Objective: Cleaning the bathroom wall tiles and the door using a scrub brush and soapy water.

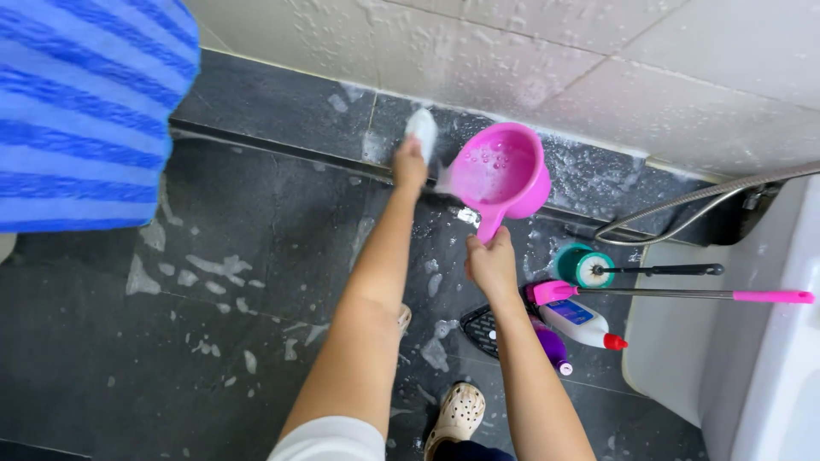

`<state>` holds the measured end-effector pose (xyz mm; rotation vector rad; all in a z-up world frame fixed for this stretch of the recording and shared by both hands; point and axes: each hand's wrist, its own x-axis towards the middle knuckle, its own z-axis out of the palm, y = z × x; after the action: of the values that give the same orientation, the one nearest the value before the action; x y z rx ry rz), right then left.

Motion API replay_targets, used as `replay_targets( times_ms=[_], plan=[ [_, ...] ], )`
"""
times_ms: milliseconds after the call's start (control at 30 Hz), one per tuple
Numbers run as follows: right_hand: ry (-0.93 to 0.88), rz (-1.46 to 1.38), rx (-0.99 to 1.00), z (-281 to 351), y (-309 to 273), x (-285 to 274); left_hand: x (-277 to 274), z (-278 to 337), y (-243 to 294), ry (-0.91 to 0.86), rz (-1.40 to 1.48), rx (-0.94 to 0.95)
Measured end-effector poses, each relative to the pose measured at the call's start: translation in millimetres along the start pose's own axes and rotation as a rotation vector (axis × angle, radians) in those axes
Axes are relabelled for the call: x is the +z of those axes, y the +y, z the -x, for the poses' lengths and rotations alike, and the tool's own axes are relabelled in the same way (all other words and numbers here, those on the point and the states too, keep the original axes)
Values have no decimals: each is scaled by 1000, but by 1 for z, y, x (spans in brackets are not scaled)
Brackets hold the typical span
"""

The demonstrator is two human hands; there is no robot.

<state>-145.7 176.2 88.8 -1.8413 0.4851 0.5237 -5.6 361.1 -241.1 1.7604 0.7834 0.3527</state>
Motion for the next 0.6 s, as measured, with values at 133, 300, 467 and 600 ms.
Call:
replay_targets(
  times_ms=[133,300,467,600],
  plan=[
    [22,151,-19,20,-9,-13,11,59,55,-382,127,-188],
    [189,481,-530,4,2,-32,-47,85,196,-648,369,-695],
    [23,226,-67,53,-117,-20,-77,64,219,-615,554,-614],
    [-91,19,-60,57,-129,-25,-130,79,281,-540,447,-517]
  ],
)
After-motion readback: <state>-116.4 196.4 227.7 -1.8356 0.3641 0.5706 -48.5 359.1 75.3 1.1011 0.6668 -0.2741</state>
